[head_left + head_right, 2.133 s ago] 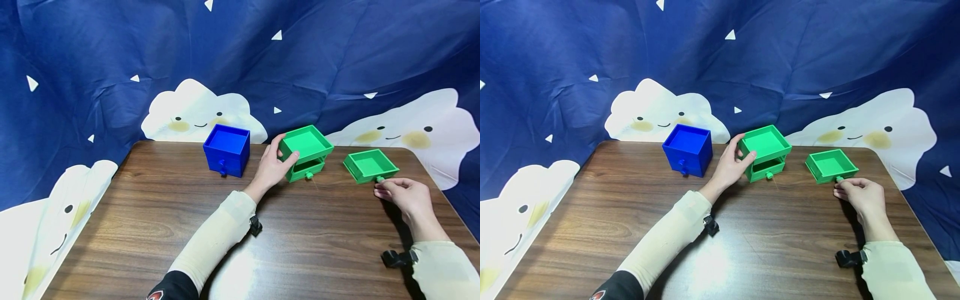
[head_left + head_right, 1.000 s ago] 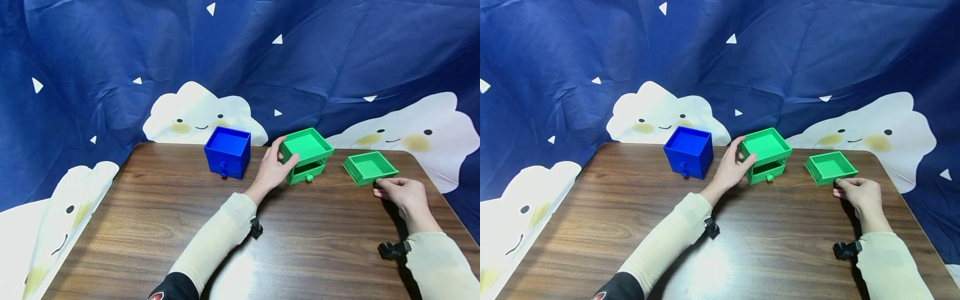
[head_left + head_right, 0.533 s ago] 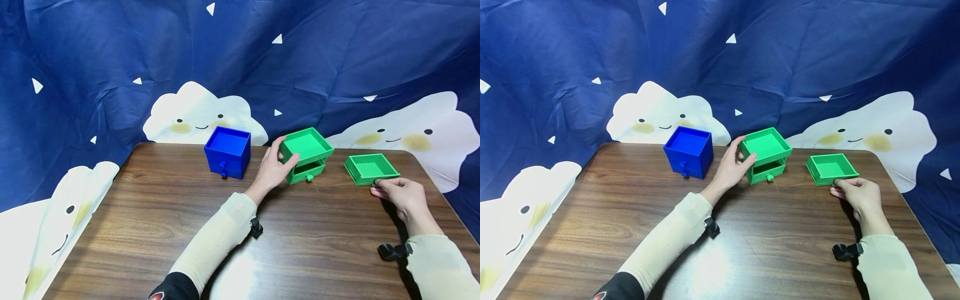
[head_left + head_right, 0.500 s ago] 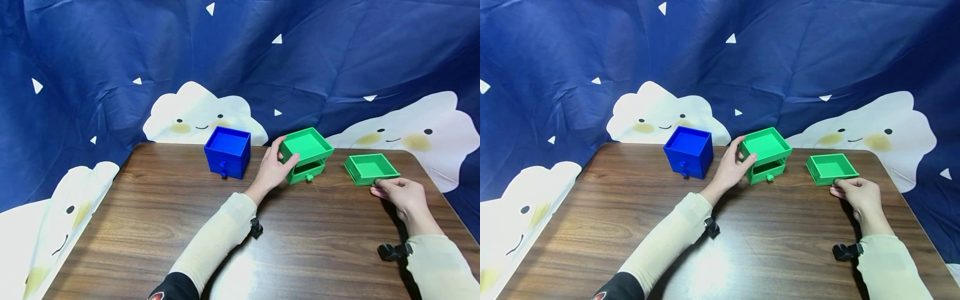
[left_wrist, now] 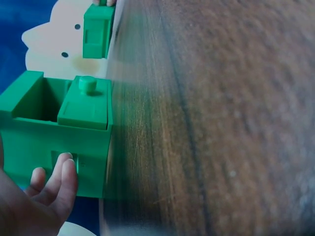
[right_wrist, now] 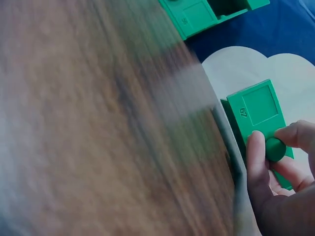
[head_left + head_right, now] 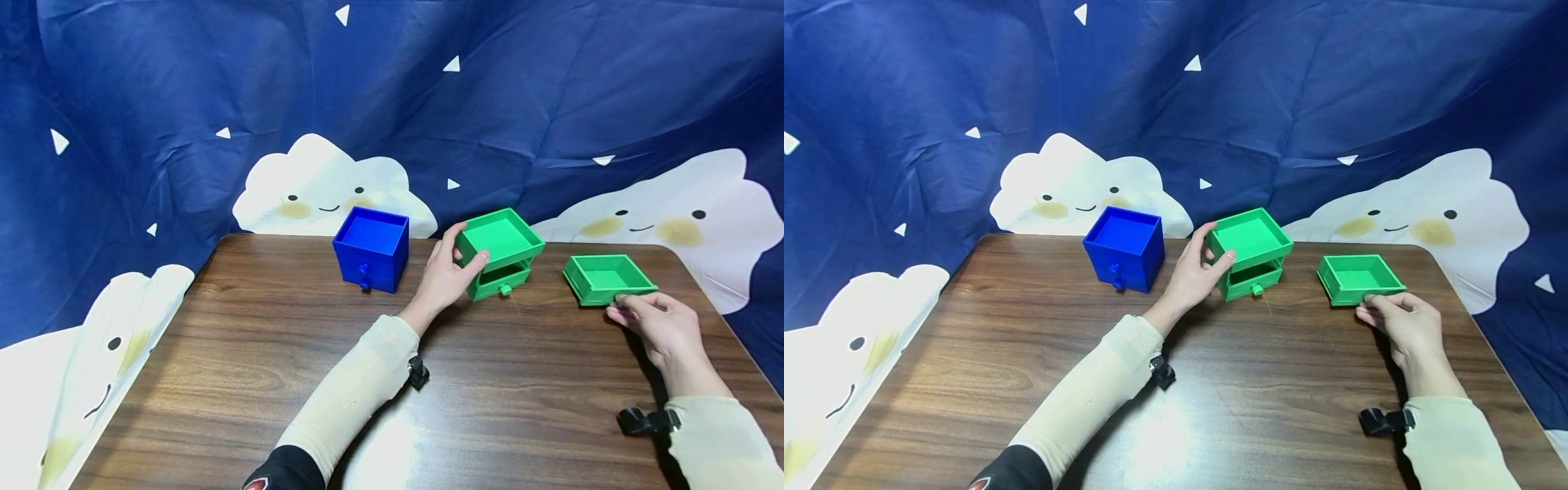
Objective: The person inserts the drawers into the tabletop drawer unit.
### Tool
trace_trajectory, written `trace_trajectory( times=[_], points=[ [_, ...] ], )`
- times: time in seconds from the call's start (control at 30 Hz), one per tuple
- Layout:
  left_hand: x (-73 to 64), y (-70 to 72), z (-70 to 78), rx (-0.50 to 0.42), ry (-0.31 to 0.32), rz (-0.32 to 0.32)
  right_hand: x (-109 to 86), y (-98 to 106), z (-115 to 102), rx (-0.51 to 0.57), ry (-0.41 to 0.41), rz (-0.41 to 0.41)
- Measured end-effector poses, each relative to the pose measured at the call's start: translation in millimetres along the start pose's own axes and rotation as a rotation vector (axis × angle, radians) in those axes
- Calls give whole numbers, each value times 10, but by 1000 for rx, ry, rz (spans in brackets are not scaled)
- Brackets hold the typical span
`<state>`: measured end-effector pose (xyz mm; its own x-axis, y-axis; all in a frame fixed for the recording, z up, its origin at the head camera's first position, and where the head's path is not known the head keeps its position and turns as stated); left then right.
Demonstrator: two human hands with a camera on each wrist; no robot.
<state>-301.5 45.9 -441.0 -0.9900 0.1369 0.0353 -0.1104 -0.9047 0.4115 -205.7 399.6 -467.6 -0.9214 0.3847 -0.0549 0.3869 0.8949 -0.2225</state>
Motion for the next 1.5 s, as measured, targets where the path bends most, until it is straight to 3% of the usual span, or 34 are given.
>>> trace_trajectory(
  times=[0.3,1.5],
  points=[
    [-6,12,-5,0,9,1,-81,-33,-23,72,-3,36],
    [-1,-1,-1,1,17,-5,-354,-173,-51,183,95,-61]
  ],
)
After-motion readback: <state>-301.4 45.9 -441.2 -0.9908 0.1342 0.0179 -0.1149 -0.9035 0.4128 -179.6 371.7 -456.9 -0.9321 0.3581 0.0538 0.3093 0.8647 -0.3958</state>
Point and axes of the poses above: each hand's wrist, its own x-axis towards the middle knuckle, its own y-axis out of the back of the hand, z = x × y, the point moved 3 cm from there along x, towards the middle knuckle, and after that the axes turned 12 degrees about y, right-handed, at the moved point
